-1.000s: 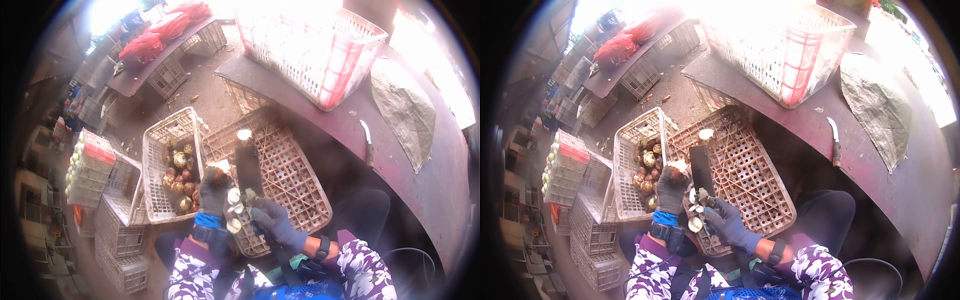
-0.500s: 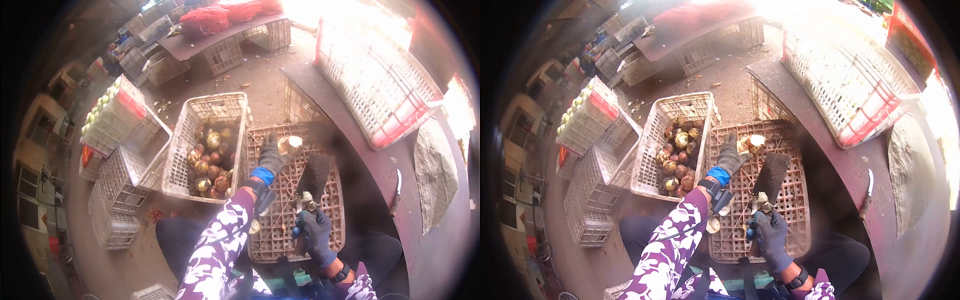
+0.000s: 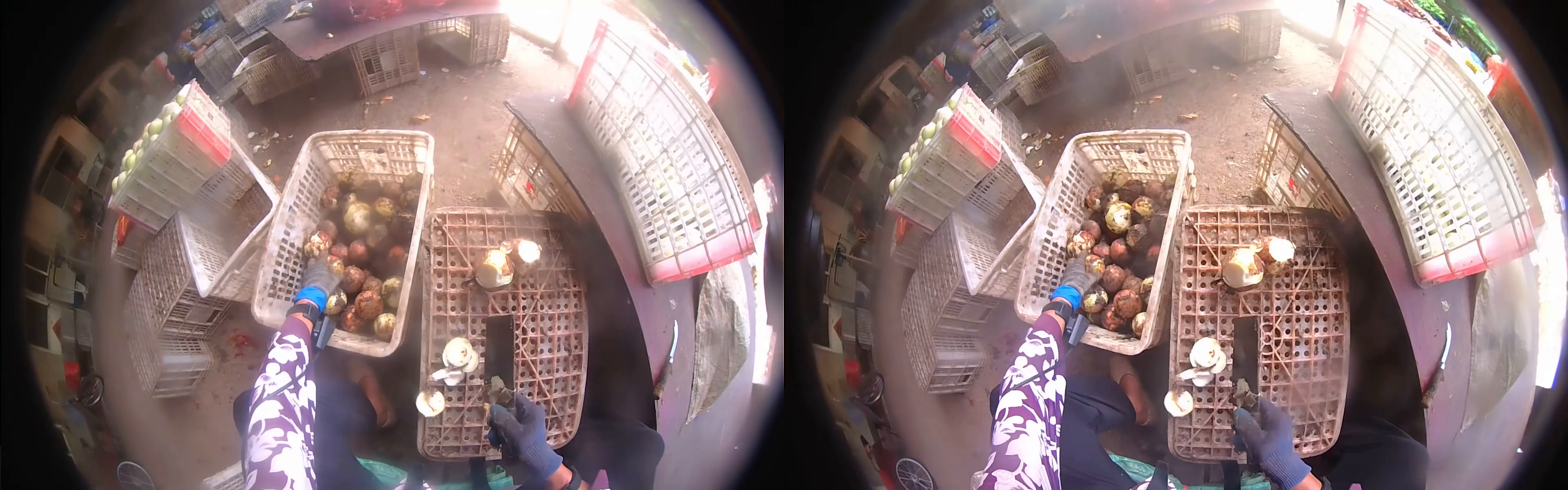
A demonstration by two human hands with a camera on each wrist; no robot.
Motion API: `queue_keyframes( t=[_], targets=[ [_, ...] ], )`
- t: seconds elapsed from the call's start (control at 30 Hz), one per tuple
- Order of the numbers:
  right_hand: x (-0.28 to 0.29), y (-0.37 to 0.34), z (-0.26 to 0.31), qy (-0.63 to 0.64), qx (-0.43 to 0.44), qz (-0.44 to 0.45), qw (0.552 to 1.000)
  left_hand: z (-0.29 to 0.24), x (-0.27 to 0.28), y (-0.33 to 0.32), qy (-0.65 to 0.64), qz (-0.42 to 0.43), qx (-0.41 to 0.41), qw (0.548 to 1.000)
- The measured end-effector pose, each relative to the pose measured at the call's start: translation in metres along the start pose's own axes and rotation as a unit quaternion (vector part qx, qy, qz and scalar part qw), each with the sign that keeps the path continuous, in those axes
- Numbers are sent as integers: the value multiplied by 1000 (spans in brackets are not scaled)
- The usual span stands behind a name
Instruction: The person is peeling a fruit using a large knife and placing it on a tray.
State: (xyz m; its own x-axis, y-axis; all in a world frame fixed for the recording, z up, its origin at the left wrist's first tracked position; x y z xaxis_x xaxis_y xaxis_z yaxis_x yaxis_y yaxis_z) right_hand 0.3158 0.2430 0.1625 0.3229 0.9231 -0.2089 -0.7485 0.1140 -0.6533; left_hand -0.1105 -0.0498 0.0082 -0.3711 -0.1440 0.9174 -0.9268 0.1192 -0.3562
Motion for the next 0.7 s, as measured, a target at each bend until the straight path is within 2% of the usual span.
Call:
queue_keyframes(
  t=[0.07,0.17,0.33,0.43,0.47,0.53,0.57,0.6,0.63,0.7],
  targets=[
    [2,7,-8,5,-20,-10,1000,4,-15,5,29,52,31,998],
    [1,12,-11,55,-31,-29,998,-6,-13,7,11,79,104,991],
    [4,14,-16,31,-45,-44,998,-8,-10,8,-12,-11,62,998],
    [5,12,-13,-5,-31,-20,999,-9,-9,5,-36,-20,42,998],
    [10,13,-16,-84,-31,-35,995,-3,-13,7,-52,-38,25,998],
    [13,19,-15,-213,34,-32,976,6,-15,8,-153,-31,2,988],
    [12,15,-15,-250,46,-29,967,9,-16,8,-200,-25,-9,979],
    [9,11,-11,-288,58,-27,956,6,-18,8,-300,3,-27,954],
    [4,7,-4,-325,70,-26,943,-5,-11,1,-396,32,-37,917],
    [-6,-8,20,-440,115,-40,890,-49,23,-36,-514,85,-133,843]
  ],
)
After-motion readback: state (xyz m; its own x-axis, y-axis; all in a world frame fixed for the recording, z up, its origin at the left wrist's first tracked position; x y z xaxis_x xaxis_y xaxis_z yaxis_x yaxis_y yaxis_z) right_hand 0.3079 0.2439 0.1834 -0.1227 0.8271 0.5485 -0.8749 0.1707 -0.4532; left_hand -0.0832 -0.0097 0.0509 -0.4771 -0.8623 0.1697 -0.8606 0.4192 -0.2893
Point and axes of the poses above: each hand's wrist, its own y-axis towards the middle knuckle, its own x-axis out of the back of the hand, z = x × y, the point moved 7 cm from there along y, towards the middle knuckle, and after that the axes turned 7 degrees about z, right-handed, at the moved point
